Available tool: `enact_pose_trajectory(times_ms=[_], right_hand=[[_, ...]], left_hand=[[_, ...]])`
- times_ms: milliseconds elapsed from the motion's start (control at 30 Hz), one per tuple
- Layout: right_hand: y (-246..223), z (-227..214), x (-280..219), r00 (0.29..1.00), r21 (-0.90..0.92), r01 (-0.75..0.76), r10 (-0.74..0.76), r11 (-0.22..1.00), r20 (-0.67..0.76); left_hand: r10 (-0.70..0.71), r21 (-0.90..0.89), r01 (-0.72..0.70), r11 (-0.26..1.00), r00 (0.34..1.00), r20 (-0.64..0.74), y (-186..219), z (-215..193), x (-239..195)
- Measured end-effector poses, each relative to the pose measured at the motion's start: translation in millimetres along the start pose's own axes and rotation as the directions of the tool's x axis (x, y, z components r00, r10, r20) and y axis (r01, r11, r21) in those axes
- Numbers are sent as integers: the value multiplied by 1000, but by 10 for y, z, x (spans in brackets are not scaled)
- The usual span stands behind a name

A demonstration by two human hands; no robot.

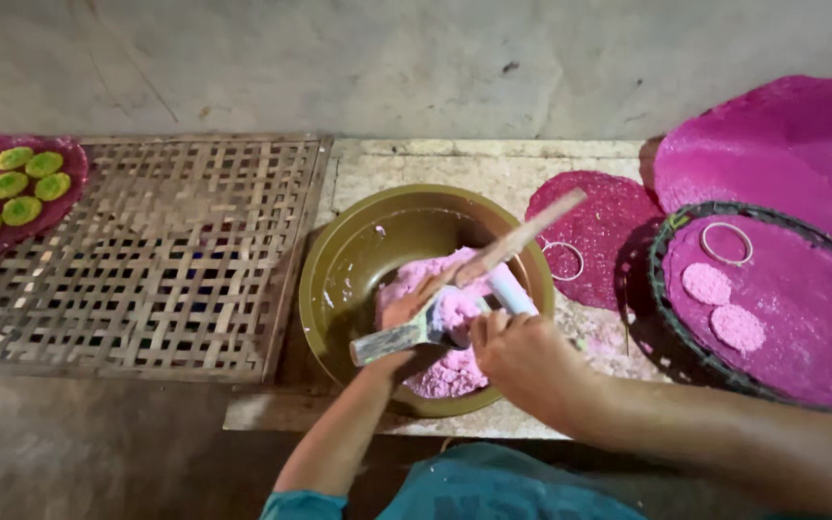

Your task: The person scoops pink dough from a large bowl using a metal scoop and wooden spatula, then presses it into a circular mold on a tray to form round discs. The person repeats this process, arranging the finished discs on the tray.

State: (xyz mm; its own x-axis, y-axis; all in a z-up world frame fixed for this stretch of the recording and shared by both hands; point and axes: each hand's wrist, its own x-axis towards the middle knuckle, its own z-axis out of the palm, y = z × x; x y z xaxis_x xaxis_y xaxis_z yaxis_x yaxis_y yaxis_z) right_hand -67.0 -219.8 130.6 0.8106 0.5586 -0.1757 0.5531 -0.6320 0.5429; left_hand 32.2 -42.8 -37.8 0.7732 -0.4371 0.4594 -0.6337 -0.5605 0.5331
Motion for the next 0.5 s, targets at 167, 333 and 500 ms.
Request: enact_pose_trajectory(times_ms=[167, 333, 500], right_hand=[[199, 60, -169, 999, 283, -31, 25, 959, 24], [451, 201, -376, 905, 574, -425, 309, 700, 294], [-292, 950, 343, 866, 662, 356, 499, -660, 32]], left_hand=[[-449, 122, 435, 892, 825, 342, 301, -278, 250], [-693, 242, 651, 719, 698, 181, 238, -570, 498], [-32, 277, 163, 947, 905, -424, 134, -283, 355]])
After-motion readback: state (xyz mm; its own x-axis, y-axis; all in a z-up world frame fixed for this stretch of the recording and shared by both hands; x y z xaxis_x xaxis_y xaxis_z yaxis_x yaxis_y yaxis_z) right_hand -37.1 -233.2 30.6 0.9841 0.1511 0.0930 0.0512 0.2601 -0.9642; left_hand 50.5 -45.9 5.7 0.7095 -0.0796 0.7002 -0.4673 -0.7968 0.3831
